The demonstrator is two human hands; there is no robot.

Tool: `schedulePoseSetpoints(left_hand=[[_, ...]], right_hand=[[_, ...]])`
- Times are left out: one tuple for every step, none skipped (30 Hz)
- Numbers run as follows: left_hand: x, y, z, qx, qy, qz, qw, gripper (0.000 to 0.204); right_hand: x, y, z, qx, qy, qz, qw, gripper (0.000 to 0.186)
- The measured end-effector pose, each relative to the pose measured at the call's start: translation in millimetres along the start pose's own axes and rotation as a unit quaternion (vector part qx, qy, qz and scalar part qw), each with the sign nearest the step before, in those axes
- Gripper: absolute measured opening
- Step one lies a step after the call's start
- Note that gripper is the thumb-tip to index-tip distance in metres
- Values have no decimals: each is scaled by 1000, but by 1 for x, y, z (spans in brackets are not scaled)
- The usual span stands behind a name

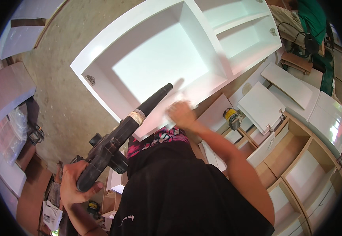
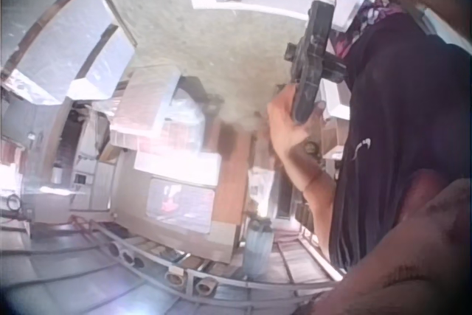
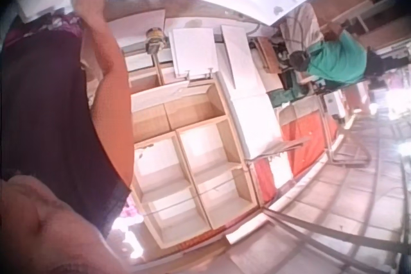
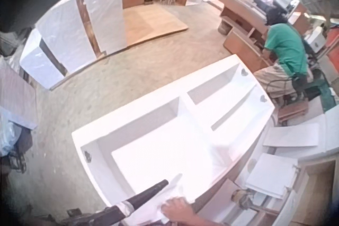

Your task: The person retrieves a cloth and wipes the interior and exterior surfaces of a white cabinet. They then use a handheld blower to remove dust from the cabinet while continuing to wipe with the cloth.

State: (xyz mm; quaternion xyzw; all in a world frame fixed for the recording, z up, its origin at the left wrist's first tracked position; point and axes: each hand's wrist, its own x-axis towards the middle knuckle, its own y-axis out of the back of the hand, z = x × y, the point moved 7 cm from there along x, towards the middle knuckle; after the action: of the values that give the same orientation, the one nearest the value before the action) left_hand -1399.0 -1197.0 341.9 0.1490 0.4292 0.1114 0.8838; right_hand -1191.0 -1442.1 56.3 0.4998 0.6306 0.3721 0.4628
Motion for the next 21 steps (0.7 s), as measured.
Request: schedulePoseSetpoints(left_hand=[[1, -1, 4, -3, 0, -5, 1000, 44], [3, -3, 9, -5, 1, -12, 1000, 44], [6, -5, 13, -5, 1, -22, 1000, 44], [8, -6, 15, -3, -3, -28, 1000, 43], [10, -8, 15, -3, -7, -33, 999, 42], [10, -9, 17, -3, -11, -35, 999, 42], [11, -11, 20, 2, -23, -37, 999, 41], [12, -14, 21, 8, -32, -37, 999, 40], [14, -15, 23, 13, -41, -38, 998, 39], [15, -14, 24, 21, -44, -41, 998, 39], [15, -14, 25, 28, -47, -44, 998, 39], [15, -14, 28, 37, -51, -47, 997, 38], [14, -13, 29, 34, -53, -39, 997, 38], [13, -14, 30, 32, -56, -34, 997, 38], [13, -14, 31, 29, -61, -29, 997, 38], [14, -14, 33, 32, -65, -26, 997, 38], [15, -14, 36, 36, -69, -26, 997, 37], [14, -12, 37, 40, -71, -23, 996, 37], [12, -13, 37, 38, -72, -23, 996, 37], [12, -14, 36, 36, -73, -22, 996, 37], [12, -14, 37, 37, -75, -21, 996, 37]], right_hand=[[7, 6, -26, 69, 6, -5, 998, 24], [10, 8, -37, 139, 12, -11, 990, 24], [4, -2, -25, 98, 32, -13, 995, 23], [-12, -3, 10, 70, 46, 4, 996, 21], [-27, 8, 60, 62, 41, 22, 997, 21], [-35, 36, 106, 26, 14, 24, 999, 19], [-48, 37, 156, 48, 10, 3, 999, 17], [-49, 48, 161, 47, -14, 28, 998, 16], [-48, 67, 165, 46, -39, 53, 997, 16], [-48, 79, 166, 44, -63, 78, 994, 15], [-41, 61, 150, 108, -54, 65, 991, 16], [-36, 46, 124, 124, -52, 51, 990, 16], [-32, 46, 108, 120, -57, 41, 990, 16], [-32, 47, 100, 116, -65, 31, 991, 16], [-36, 47, 118, 123, -81, 31, 989, 16], [-45, 48, 150, 129, -96, 31, 986, 17], [-52, 48, 167, 137, -114, 29, 984, 17], [-51, 51, 166, 132, -116, 32, 984, 18], [-51, 54, 164, 127, -119, 35, 984, 19], [-52, 57, 161, 122, -121, 38, 984, 20], [-43, 49, 146, 178, -132, -11, 975, 22]])
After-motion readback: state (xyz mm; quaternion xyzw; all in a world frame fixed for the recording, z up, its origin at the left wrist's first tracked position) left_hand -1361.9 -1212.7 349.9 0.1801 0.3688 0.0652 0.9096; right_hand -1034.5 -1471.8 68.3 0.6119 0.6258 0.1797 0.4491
